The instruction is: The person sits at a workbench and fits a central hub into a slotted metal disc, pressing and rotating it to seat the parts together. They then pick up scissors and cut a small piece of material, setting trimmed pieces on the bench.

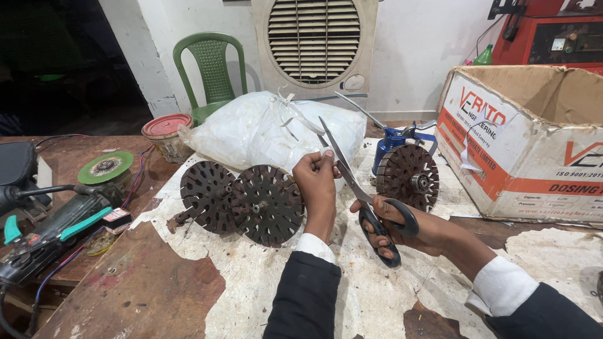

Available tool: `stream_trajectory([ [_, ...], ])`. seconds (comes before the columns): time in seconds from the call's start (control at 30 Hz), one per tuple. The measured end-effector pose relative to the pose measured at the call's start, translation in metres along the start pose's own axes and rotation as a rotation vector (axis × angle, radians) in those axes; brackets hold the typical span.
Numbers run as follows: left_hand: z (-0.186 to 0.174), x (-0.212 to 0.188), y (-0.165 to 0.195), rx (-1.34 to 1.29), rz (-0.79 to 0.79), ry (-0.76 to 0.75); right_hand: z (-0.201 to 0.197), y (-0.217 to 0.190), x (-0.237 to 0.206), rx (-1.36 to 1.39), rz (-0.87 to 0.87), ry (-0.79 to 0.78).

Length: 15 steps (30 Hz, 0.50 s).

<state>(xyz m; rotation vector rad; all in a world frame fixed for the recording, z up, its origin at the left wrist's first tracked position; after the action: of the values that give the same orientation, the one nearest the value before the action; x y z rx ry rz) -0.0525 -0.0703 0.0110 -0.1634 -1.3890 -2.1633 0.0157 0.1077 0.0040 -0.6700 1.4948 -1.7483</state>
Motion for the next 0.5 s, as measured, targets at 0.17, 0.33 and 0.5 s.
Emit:
stream_trajectory([
  [0.17,0.0016,0.0016,-0.0005,-0.002,-0.006,0.008,-0.0016,-0.0003,0.0002,0.02,-0.007,0.0],
  [0.33,0.001,-0.001,-0.0015,-0.011,0.0,0.007,-0.0005,0.0019,0.0004,0.0,-0.027,0.013],
  [0.5,0.0006,-0.002,0.0011,0.007,-0.004,0.015,0.0,0.0013,0.0019,0.015,-0.021,0.017],
])
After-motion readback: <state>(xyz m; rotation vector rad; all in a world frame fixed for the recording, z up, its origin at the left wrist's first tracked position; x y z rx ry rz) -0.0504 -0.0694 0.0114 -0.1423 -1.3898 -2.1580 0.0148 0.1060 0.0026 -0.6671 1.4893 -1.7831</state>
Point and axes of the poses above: each hand's wrist, its own x-axis towards the middle knuckle, its own z-axis out of the palm, y = z × x, the point moved 3 cm from there along x, towards the middle knuckle, and after that the axes turned 6 degrees about -y, right-handed, at the moved point
